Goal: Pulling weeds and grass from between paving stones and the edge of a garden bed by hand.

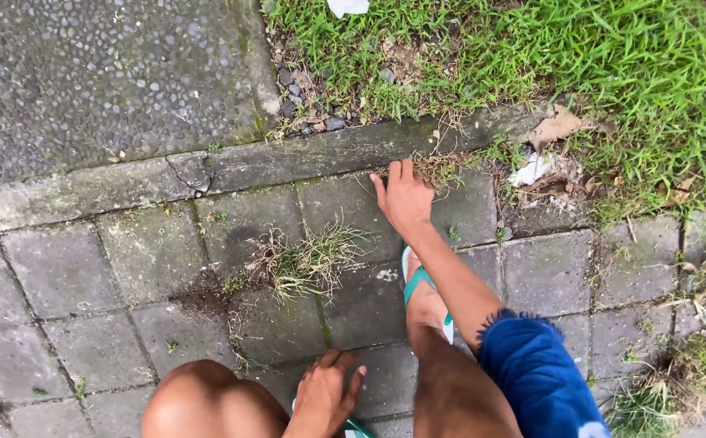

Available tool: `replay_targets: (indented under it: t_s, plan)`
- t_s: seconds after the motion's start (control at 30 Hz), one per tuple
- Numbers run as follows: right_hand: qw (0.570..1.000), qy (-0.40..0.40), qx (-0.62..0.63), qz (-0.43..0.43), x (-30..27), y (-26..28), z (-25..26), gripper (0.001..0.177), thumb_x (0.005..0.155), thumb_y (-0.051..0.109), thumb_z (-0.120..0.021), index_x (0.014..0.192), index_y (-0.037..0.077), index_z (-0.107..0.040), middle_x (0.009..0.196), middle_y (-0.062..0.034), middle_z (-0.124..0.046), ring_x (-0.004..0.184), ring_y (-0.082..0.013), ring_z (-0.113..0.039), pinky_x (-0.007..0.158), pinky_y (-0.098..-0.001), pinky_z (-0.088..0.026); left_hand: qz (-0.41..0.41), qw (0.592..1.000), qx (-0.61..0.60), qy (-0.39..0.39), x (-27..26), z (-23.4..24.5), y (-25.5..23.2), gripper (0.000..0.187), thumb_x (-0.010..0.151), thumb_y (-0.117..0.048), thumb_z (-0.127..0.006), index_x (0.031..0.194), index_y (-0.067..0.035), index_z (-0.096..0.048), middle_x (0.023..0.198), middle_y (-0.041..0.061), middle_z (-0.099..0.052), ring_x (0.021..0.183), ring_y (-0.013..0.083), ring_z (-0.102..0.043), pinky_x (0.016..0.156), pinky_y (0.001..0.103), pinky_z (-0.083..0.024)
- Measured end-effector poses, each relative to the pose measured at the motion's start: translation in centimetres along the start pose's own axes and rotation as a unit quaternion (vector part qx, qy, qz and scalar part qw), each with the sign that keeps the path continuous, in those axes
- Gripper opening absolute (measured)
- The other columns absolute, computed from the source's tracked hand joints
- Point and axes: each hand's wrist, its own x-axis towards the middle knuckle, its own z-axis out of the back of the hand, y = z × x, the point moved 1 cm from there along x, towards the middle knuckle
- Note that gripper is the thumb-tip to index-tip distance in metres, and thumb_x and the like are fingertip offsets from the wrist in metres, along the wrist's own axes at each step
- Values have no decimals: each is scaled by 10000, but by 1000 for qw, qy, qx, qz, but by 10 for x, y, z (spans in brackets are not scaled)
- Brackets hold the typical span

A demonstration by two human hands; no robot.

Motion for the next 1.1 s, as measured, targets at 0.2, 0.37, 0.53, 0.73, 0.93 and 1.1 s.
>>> replay_targets:
  t_s: [0.2,0.37,0.53,0.73,0.93,1.1]
  plan:
    - [996,-40,50,59,4,-12,-42,131,1042,139,-580,939,87,-519,870,-91,-550,454,-153,-453,336,-325,-401,9,1000,4,11,1,0,-1,346,1024,-485,-515,1246,-243,-624,1278,57,-584,1103,404,-636,969,570,-499]
    - [970,68,137,-187,14,-52,15,80,995,20,-642,948,85,-638,794,-33,-619,481,-131,-578,286,-287,-413,-2,1000,-11,16,-2,10,-9,339,1037,-433,-527,1267,-208,-634,1236,73,-612,1061,393,-671,938,561,-529]
    - [969,-160,88,-167,-10,-109,13,200,1089,140,-498,967,60,-635,860,-88,-624,519,-212,-545,361,-342,-461,-16,1000,-11,7,0,8,-13,340,1032,-413,-542,1282,-211,-651,1206,71,-639,1055,393,-689,931,557,-547]
    - [974,163,-12,-156,4,-48,45,1017,911,895,-146,1299,21,-493,1329,-212,-492,623,-209,-582,373,-255,-397,-19,1000,2,10,6,6,-14,329,1031,-426,-526,1259,-221,-645,1195,70,-619,1014,422,-691,890,589,-547]
    - [998,45,-15,-48,0,-37,-21,423,1075,493,-511,990,80,-492,948,-98,-517,551,-233,-602,394,-405,-534,-15,1000,19,4,9,6,-16,351,1018,-456,-520,1268,-244,-645,1250,54,-622,1081,387,-664,934,563,-521]
    - [987,142,79,-16,0,-43,-24,160,849,-64,-508,977,25,-473,852,-149,-575,458,-188,-531,351,-362,-454,-17,1000,19,8,12,7,-20,347,1013,-451,-514,1273,-262,-644,1268,45,-613,1057,409,-663,911,576,-519]
